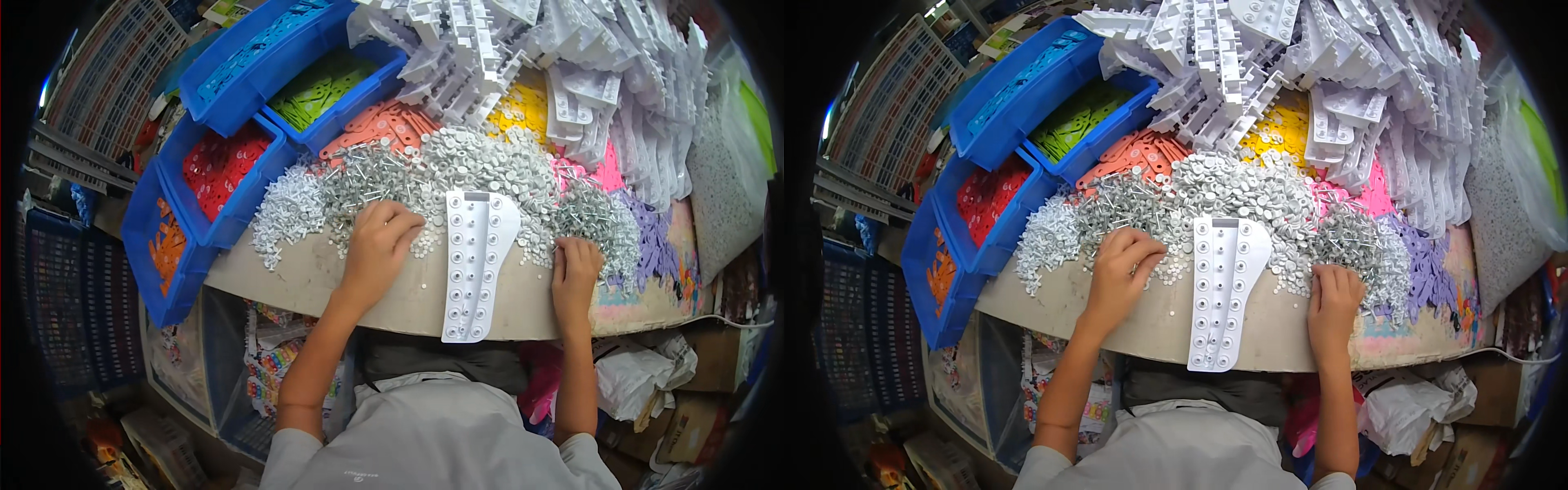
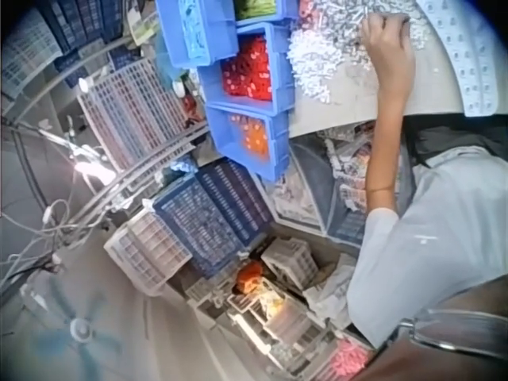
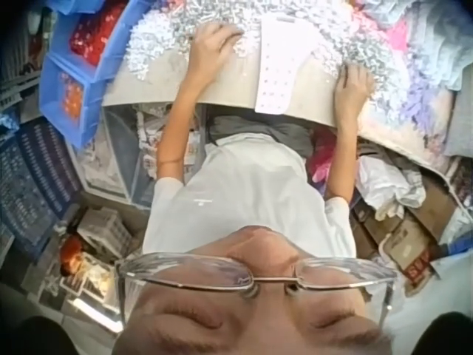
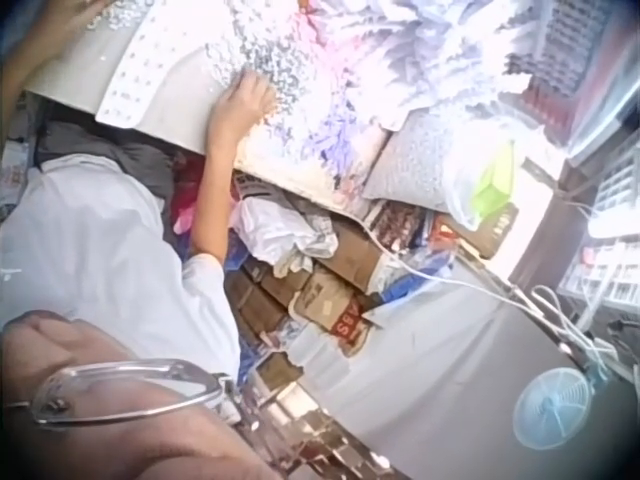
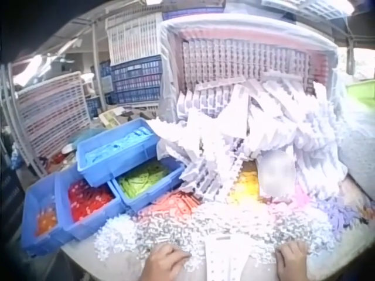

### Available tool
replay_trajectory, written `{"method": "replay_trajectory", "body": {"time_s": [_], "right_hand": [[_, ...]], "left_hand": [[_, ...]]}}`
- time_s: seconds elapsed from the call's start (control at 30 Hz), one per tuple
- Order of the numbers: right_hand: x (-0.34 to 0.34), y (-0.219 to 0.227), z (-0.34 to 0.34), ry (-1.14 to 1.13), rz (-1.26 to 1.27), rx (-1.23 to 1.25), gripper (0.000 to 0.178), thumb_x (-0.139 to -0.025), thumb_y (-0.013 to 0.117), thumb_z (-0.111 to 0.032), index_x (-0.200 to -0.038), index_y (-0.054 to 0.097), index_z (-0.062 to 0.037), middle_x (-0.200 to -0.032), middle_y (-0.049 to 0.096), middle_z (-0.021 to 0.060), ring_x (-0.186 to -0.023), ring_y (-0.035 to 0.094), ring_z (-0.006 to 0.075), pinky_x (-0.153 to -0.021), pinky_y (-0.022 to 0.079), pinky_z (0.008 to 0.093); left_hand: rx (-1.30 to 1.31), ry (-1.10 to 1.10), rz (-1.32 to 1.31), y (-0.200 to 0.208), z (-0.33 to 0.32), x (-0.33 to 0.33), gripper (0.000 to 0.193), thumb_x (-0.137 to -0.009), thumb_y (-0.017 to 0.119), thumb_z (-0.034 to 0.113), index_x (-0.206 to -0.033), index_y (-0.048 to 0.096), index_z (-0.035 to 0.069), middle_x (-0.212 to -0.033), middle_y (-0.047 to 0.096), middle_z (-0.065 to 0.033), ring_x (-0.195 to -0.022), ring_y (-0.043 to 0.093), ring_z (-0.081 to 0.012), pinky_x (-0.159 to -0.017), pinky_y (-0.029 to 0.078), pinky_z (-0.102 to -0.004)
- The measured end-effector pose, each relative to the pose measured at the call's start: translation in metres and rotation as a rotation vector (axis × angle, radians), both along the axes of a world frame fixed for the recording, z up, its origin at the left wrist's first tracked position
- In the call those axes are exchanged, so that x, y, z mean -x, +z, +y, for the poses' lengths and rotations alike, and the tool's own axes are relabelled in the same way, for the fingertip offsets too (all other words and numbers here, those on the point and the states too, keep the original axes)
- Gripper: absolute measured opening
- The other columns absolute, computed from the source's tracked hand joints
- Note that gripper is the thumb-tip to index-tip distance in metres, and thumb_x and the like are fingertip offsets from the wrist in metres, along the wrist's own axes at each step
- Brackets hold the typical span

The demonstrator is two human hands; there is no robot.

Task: Assembling a colorful toy by inserting small plastic pieces into a white base.

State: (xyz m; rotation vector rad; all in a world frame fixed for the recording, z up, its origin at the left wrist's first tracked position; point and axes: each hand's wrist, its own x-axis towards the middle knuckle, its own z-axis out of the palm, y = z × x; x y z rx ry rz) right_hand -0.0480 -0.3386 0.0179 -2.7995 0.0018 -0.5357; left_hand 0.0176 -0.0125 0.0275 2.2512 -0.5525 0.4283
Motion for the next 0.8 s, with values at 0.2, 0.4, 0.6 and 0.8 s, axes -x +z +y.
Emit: {"method": "replay_trajectory", "body": {"time_s": [0.2, 0.4, 0.6, 0.8], "right_hand": [[0.001, 0.004, 0.006, 0.019, -0.033, 0.000, 0.013, -0.088, 0.070, -0.005, -0.100, 0.068, -0.0061, -0.104, 0.064, 0.0095, -0.102, 0.057, 0.0307, -0.093, 0.041, 0.0419], [-0.005, 0.004, 0.006, 0.025, 0.007, 0.054, 0.010, -0.088, 0.072, -0.009, -0.097, 0.069, -0.0075, -0.102, 0.061, 0.0073, -0.101, 0.055, 0.0291, -0.093, 0.040, 0.0423], [-0.014, 0.003, 0.011, 0.078, -0.023, -0.005, 0.009, -0.088, 0.071, -0.008, -0.096, 0.068, -0.0059, -0.099, 0.062, 0.0076, -0.098, 0.056, 0.0289, -0.090, 0.041, 0.0420], [-0.022, 0.005, 0.025, 0.154, 0.022, -0.072, 0.009, -0.088, 0.069, -0.004, -0.096, 0.065, -0.0041, -0.095, 0.062, 0.0091, -0.095, 0.057, 0.0314, -0.087, 0.042, 0.0419]], "left_hand": [[0.110, -0.101, 0.067, 0.016, -0.035, -0.021, 0.014, -0.083, 0.076, 0.007, -0.095, 0.071, 0.003, -0.092, 0.069, -0.0092, -0.090, 0.063, -0.0287, -0.081, 0.049, -0.0400], [0.081, -0.098, 0.026, 0.013, -0.041, -0.033, 0.013, -0.082, 0.078, 0.007, -0.092, 0.072, 0.002, -0.090, 0.072, -0.0084, -0.087, 0.065, -0.0281, -0.080, 0.051, -0.0383], [0.088, -0.107, 0.007, 0.001, -0.048, -0.043, 0.012, -0.083, 0.077, 0.010, -0.092, 0.072, 0.003, -0.089, 0.071, -0.0080, -0.087, 0.065, -0.0277, -0.080, 0.050, -0.0392], [0.008, -0.120, -0.006, -0.007, -0.062, -0.058, 0.010, -0.085, 0.075, 0.014, -0.090, 0.069, 0.007, -0.087, 0.069, -0.0066, -0.088, 0.063, -0.0280, -0.082, 0.049, -0.0410]]}}
